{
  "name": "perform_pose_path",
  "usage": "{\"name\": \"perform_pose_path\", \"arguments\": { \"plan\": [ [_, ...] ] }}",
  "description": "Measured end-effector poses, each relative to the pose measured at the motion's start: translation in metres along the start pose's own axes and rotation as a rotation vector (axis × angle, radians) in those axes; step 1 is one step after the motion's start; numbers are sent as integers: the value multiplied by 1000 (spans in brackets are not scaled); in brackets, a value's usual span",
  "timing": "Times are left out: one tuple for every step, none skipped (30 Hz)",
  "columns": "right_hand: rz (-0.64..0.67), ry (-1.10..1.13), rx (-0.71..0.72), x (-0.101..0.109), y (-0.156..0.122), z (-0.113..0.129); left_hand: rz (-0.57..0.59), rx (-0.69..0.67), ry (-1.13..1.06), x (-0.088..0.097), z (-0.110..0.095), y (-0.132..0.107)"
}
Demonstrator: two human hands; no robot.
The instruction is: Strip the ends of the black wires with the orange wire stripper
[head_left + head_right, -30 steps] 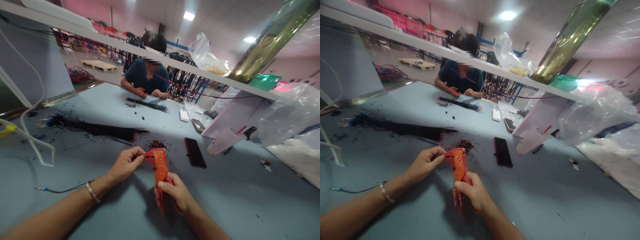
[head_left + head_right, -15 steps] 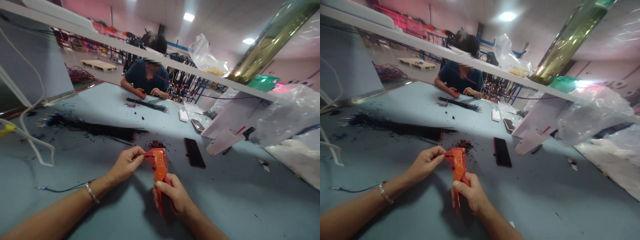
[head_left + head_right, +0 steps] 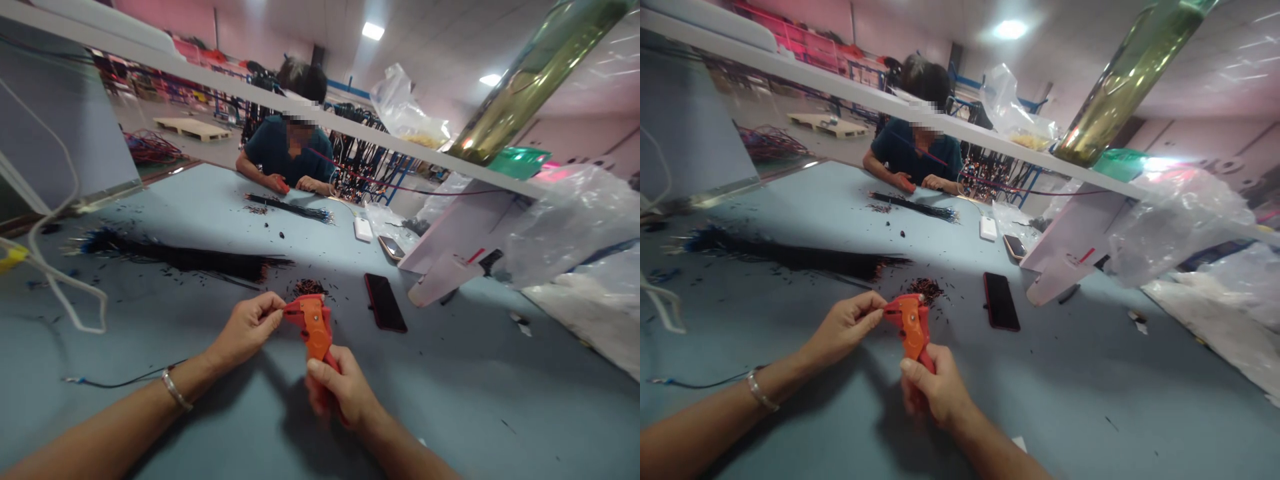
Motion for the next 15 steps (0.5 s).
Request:
{"name": "perform_pose_path", "arguments": {
  "plan": [
    [-12,2,-1,1,1,0,-1,-1,0,0,0,0],
    [-19,6,-2,1,1,0,-3,-4,-2,0,0,0],
    [-17,12,-4,0,2,0,-7,-7,-5,0,0,1],
    [-8,20,-5,-1,2,0,-9,-9,-7,0,0,1],
    [4,32,-7,-3,2,1,-11,-12,-4,0,0,1],
    [17,50,-11,-4,2,2,-13,-14,4,0,-1,2],
    [30,69,-17,-4,2,3,-14,-12,13,0,0,2],
    [41,90,-22,-5,2,4,-15,-6,24,0,0,2],
    [46,116,-25,-4,2,6,-20,6,36,0,1,2],
    [44,147,-28,-1,1,8,-30,23,48,2,3,2],
    [33,183,-25,2,1,11,-46,46,60,4,5,2],
    [17,220,-17,7,0,15,-64,71,73,7,8,3],
    [6,255,-7,12,0,18,-80,96,84,9,10,3],
    [4,280,3,16,-1,22,-93,117,92,11,12,3],
    [9,290,13,19,-1,25,-99,134,98,13,13,3]
  ]
}}
Point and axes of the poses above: each hand's wrist, its own y-axis towards the middle knuckle, its own x-axis out of the back of the hand, z = x × y, the point moved 8 cm from there along y, towards the middle knuckle, and after that the axes turned 3 degrees about -y, right-handed, at the moved point
